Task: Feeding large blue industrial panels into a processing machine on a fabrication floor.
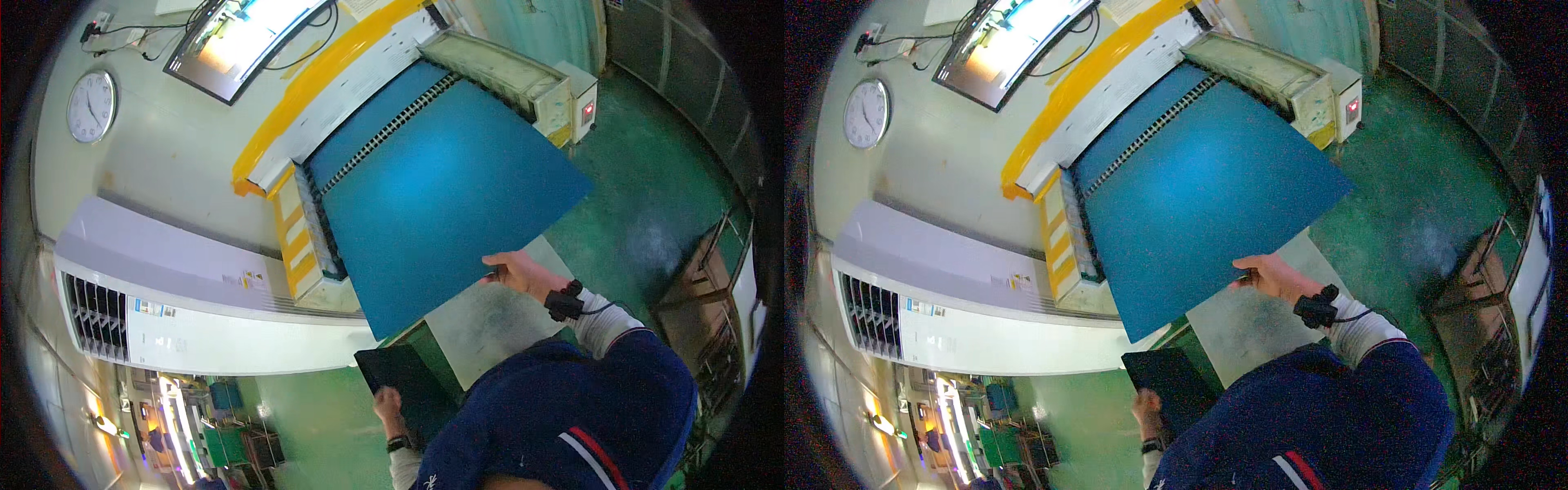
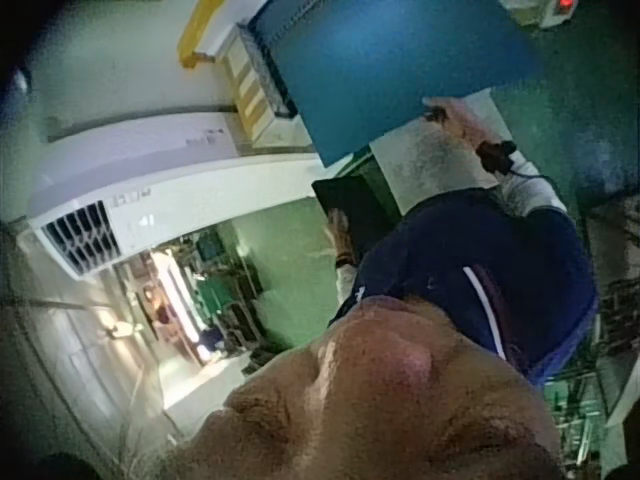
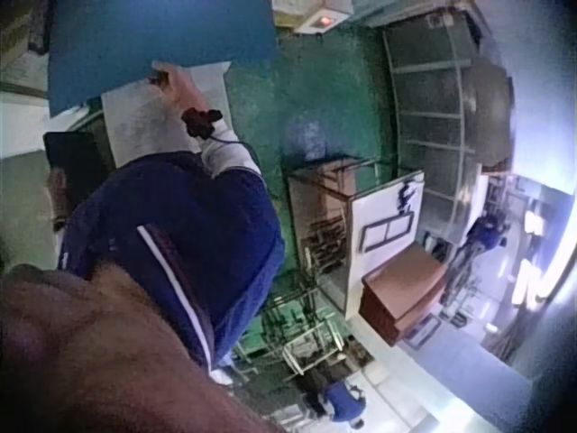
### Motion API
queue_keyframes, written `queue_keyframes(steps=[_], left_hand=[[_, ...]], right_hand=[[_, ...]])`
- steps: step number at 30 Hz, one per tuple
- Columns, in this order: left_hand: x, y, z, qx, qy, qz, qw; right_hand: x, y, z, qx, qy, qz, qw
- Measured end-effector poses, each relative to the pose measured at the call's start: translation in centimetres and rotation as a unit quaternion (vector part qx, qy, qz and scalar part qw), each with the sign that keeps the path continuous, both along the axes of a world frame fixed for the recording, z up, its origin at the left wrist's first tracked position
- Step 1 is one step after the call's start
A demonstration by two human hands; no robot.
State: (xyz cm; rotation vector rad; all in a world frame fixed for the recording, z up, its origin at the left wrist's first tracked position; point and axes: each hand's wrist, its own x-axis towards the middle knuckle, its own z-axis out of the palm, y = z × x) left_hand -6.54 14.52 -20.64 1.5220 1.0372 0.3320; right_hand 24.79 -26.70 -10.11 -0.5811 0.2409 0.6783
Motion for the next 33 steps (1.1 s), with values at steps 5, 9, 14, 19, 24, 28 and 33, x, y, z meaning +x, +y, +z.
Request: queue_keyframes(steps=[5, 9, 14, 19, 24, 28, 33], left_hand=[[-12.9, -6.4, -5.9, 0.087, 0.208, -0.298, 0.928], [-14.0, -10.2, -7.8, 0.288, 0.185, -0.454, 0.823], [-11.2, -12.0, -8.3, 0.011, 0.059, -0.227, 0.972], [-6.5, -11.8, -5.6, -0.311, 0.066, 0.022, 0.948], [-6.4, -12.5, -5.1, -0.323, 0.053, 0.024, 0.944], [-8.3, -12.5, -6.5, -0.319, 0.068, 0.021, 0.945], [-9.9, -12.3, -6.7, -0.286, 0.058, 0.004, 0.956]], right_hand=[[1.1, 0.7, 0.5, -0.014, 0.013, -0.006, 1.0], [2.0, 0.9, 0.2, -0.024, -0.003, 0.001, 1.0], [2.9, 1.4, -0.3, -0.02, -0.033, 0.016, 0.999], [3.0, 1.5, 0.0, -0.021, -0.007, 0.029, 0.999], [2.9, 1.3, 0.0, 0.013, -0.029, 0.013, 0.999], [3.6, 1.4, -0.7, 0.012, -0.024, 0.014, 1.0], [4.5, 2.2, -1.5, -0.019, 0.022, -0.015, 0.999]])
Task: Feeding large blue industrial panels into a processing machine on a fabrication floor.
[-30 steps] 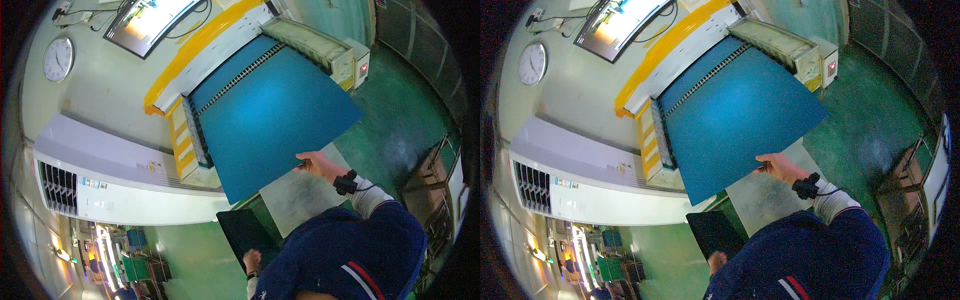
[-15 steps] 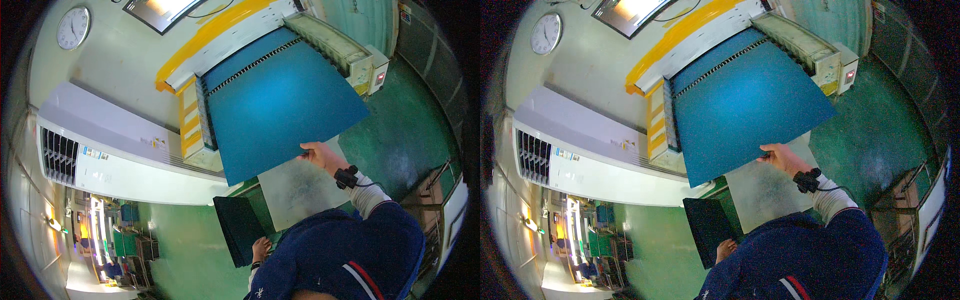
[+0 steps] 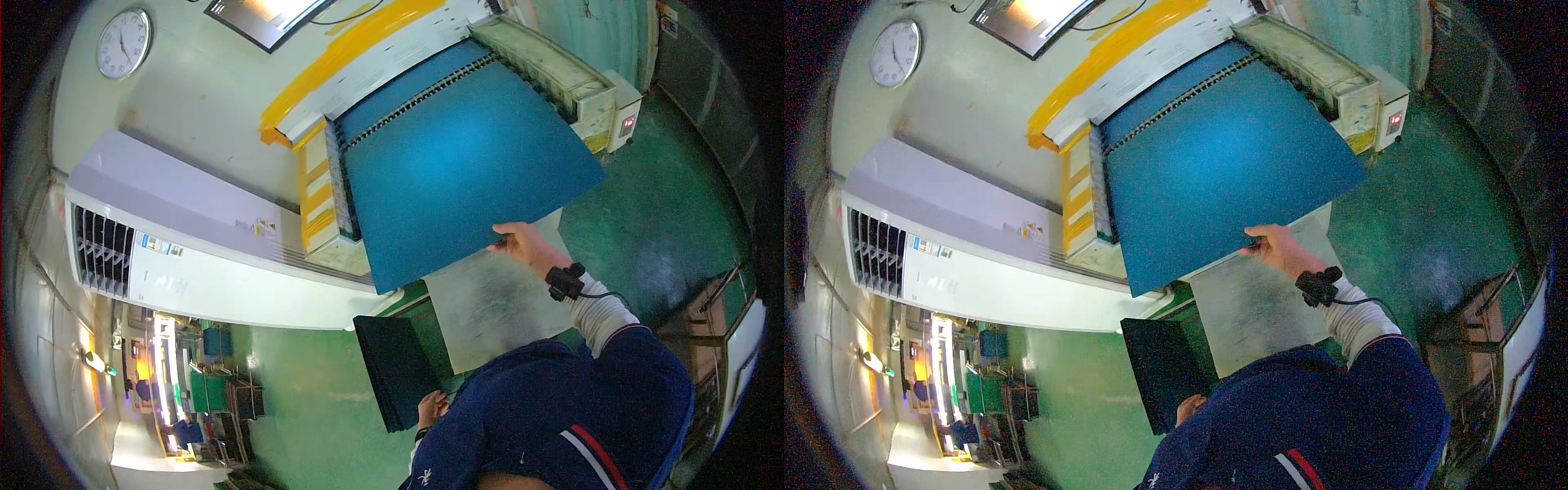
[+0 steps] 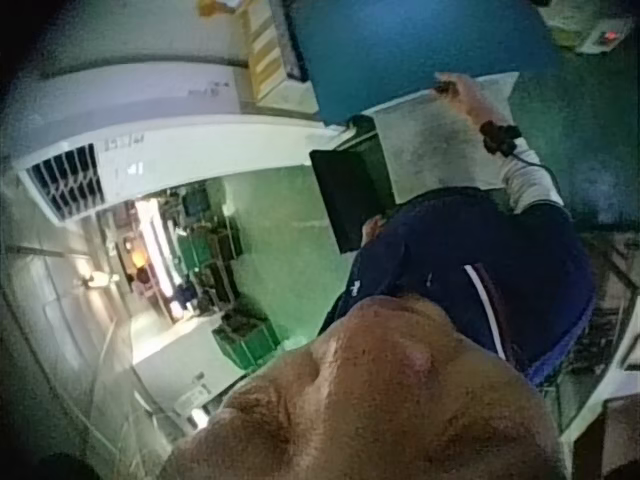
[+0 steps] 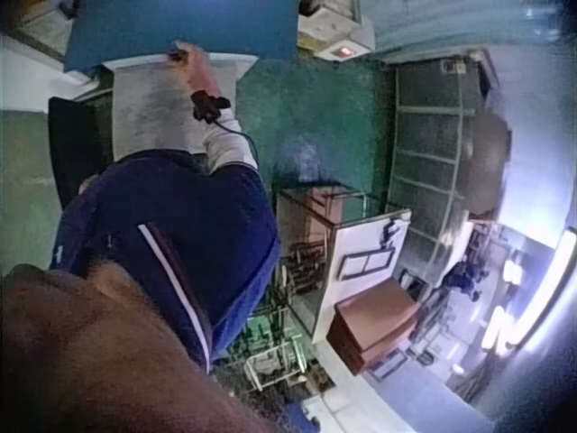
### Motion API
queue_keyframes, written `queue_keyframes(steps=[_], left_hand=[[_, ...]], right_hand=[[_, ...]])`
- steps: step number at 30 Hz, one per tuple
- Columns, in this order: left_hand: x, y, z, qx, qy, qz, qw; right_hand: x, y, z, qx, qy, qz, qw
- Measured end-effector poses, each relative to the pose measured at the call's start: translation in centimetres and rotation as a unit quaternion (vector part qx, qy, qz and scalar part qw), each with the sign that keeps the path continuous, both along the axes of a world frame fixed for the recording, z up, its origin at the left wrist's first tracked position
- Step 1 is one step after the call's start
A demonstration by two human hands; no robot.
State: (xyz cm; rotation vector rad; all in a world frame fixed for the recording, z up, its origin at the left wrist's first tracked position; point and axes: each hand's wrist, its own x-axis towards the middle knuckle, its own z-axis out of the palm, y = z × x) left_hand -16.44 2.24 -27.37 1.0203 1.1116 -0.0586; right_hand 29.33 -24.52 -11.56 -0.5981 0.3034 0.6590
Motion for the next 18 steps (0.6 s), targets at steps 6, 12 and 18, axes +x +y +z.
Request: queue_keyframes(steps=[6, 12, 18], left_hand=[[0.4, -0.8, 1.2, 0.001, 0.053, 0.049, 0.997], [0.0, -1.2, 1.4, 0.005, 0.068, 0.071, 0.995], [-0.6, -0.6, 0.6, -0.024, 0.068, 0.078, 0.994]], right_hand=[[0.8, 0.2, 0.7, 0.026, -0.058, 0.0, 0.998], [1.4, 0.3, 1.3, 0.006, -0.058, 0.0, 0.998], [1.8, 0.6, 0.4, 0.016, -0.064, 0.004, 0.998]])
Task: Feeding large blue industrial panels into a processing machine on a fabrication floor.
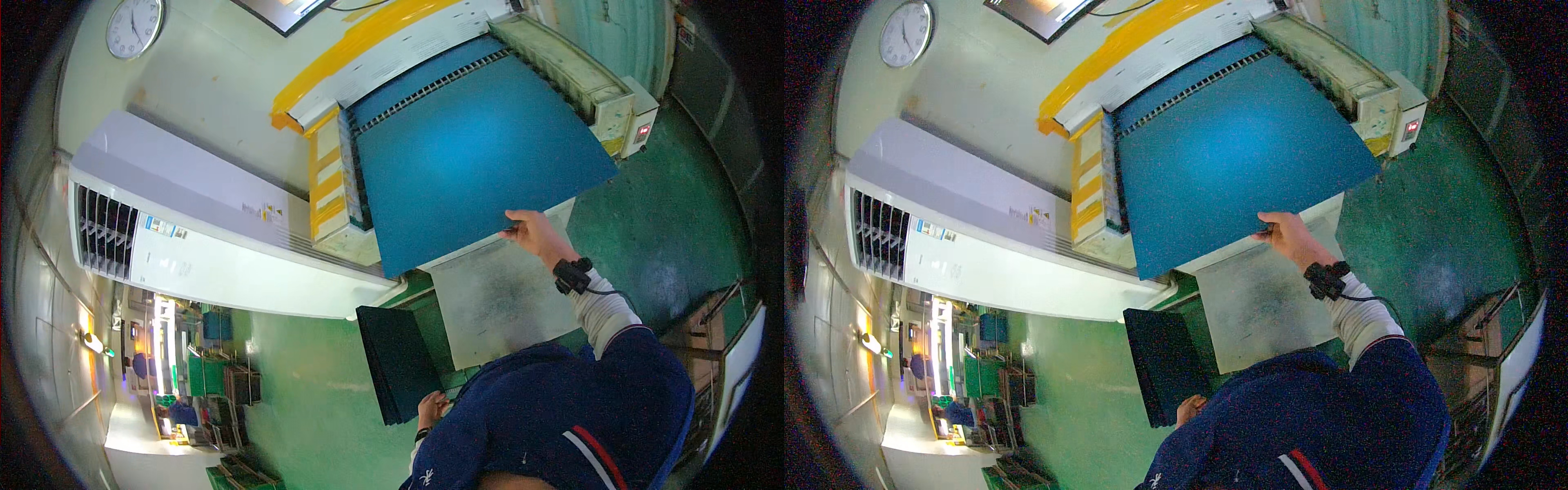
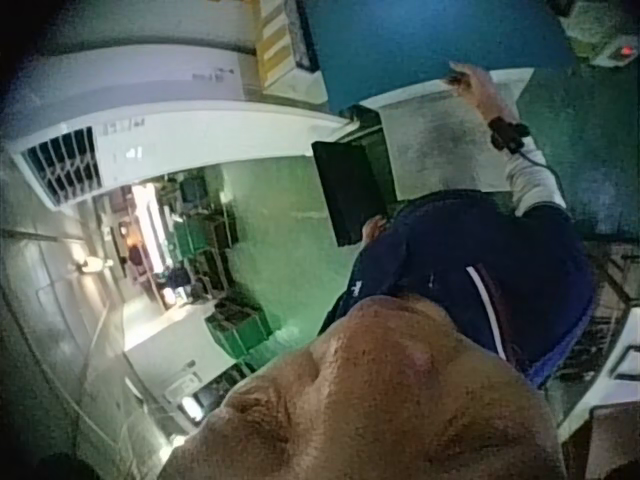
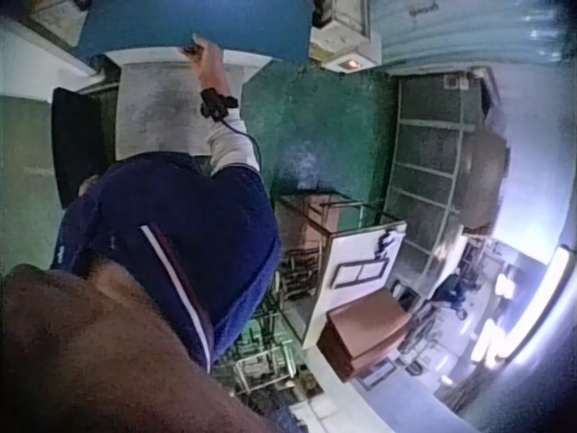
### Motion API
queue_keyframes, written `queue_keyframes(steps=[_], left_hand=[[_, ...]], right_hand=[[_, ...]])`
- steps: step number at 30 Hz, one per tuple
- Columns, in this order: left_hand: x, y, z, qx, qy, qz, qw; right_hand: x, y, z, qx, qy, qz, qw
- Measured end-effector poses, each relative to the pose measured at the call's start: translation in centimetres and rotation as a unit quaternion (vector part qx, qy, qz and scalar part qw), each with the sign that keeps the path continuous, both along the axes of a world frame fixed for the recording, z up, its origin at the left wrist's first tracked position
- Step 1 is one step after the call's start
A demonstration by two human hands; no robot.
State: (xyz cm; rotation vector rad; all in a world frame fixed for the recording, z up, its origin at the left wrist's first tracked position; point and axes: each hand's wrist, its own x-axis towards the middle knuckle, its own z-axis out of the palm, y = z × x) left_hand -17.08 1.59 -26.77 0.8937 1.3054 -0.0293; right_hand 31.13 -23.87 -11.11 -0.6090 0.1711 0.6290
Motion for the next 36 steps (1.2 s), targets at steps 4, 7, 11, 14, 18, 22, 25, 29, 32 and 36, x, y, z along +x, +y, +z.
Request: queue_keyframes(steps=[4, 7, 11, 14, 18, 22, 25, 29, 32, 36], left_hand=[[-0.4, 0.3, -0.3, -0.003, -0.008, 0.011, 1.0], [-0.6, 0.4, -0.3, -0.013, -0.025, 0.013, 1.0], [-0.6, 0.3, 0.1, 0.01, 0.02, -0.013, 1.0], [-0.5, -0.1, 0.5, 0.016, 0.038, 0.002, 0.999], [-1.0, -0.2, 1.0, 0.003, 0.0, 0.001, 1.0], [-1.4, 0.0, 0.9, -0.013, -0.021, 0.008, 1.0], [-1.5, 0.3, 0.7, -0.015, -0.033, 0.007, 0.999], [-1.0, 0.7, 0.1, 0.006, 0.025, -0.01, 1.0], [-1.1, 1.1, -0.1, -0.007, 0.013, -0.027, 1.0], [-0.8, 1.5, -0.6, -0.022, 0.013, -0.069, 0.997]], right_hand=[[0.6, 0.5, -0.6, -0.012, -0.004, -0.012, 1.0], [0.7, 0.6, -0.5, -0.004, 0.006, -0.03, 1.0], [0.9, 0.7, -0.5, -0.023, 0.005, -0.03, 0.999], [1.4, 1.3, -0.7, -0.033, 0.008, -0.032, 0.999], [1.2, 1.5, -0.8, -0.011, 0.02, -0.022, 0.999], [0.1, 1.0, 0.4, -0.033, -0.029, 0.001, 0.999], [-0.9, 0.6, 1.0, -0.036, -0.066, 0.056, 0.996], [-3.2, -0.2, -0.6, -0.023, -0.125, 0.103, 0.986], [-5.2, -0.9, -4.4, -0.092, -0.106, 0.13, 0.981], [-7.4, -2.8, -9.9, -0.205, -0.044, 0.189, 0.959]])
